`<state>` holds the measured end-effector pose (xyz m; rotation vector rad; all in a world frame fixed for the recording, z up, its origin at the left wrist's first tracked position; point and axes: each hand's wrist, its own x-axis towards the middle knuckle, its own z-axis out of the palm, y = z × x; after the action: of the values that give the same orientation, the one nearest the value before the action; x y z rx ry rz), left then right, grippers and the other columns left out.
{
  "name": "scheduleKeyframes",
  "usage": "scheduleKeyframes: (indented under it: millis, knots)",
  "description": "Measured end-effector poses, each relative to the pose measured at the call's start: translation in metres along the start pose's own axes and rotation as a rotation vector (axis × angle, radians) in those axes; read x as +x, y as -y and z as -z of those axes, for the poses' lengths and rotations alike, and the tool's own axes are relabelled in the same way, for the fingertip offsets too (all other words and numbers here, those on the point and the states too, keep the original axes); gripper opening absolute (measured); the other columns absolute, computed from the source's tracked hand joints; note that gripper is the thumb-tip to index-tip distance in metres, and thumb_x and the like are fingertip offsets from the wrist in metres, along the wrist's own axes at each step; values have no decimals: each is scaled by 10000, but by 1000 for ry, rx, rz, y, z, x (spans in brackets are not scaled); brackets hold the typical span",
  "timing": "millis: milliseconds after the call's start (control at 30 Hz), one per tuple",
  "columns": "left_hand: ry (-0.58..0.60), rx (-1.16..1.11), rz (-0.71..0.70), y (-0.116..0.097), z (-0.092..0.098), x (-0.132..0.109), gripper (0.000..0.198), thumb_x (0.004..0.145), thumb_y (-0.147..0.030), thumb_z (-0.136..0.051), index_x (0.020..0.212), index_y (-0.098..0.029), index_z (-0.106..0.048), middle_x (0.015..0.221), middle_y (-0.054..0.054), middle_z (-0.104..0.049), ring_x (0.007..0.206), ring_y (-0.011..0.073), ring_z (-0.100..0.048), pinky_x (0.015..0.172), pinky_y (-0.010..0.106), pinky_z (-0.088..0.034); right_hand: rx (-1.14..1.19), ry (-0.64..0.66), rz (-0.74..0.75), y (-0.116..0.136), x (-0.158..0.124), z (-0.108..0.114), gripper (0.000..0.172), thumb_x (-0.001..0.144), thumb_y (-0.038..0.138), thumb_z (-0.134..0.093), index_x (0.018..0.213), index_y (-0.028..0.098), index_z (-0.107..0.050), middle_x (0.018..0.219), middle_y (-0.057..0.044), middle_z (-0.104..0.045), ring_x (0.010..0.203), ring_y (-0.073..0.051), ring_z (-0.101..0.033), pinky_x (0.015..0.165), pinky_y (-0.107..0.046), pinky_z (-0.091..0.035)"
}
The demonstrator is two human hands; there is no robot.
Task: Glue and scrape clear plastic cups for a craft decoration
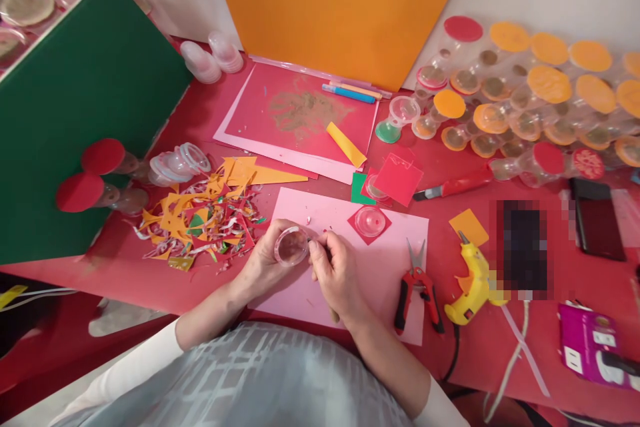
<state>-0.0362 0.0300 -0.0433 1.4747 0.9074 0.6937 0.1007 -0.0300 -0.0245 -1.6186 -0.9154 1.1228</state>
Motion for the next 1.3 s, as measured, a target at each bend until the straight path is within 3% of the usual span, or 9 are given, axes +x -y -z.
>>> scheduleKeyframes:
  millis: [133,333,433,600,900,1300]
  knots:
    - [9,13,-4,-3,0,0,218,818,-285,-705,941,-214,-540,842,-4,-647,695,119,-623,644,231,-497,13,11,15,2,4,2,280,936,398,-559,708,239,-524,493,65,-500,430,-111,-463,449,-231,-366]
    - [-41,-214,144,-9,3,2,350,805,-395,-756,958,-211,-501,903,33,-689,833,164,-668,788,295,-523,116,-7,-35,8,6,7,194,913,388,-588,837,213,-624,608,45,-563,470,-98,-512,455,-214,-406]
    - [-63,-317,184,-15,5,5,420,764,-449,-801,952,-199,-519,920,35,-684,854,164,-663,817,297,-518,143,38,-44,10,4,10,171,879,360,-626,935,200,-656,584,55,-548,478,-99,-510,463,-210,-421]
    - [-72,-355,155,-17,5,8,400,773,-430,-798,953,-207,-520,876,9,-668,790,136,-638,747,258,-508,194,130,-82,10,-1,10,192,882,369,-628,940,189,-657,546,74,-510,421,-85,-479,437,-211,-427]
    - [-94,-260,130,-7,5,7,312,777,-312,-761,947,-212,-519,872,-3,-654,785,131,-628,760,254,-504,155,161,-162,5,0,6,285,848,410,-635,960,155,-693,553,62,-532,390,-75,-475,404,-204,-413]
    - [-61,-161,69,-4,6,3,217,809,-249,-704,944,-211,-538,882,1,-630,770,121,-624,728,234,-506,212,62,-155,4,-4,-4,247,824,417,-659,873,176,-680,600,49,-541,417,-76,-473,355,-183,-412]
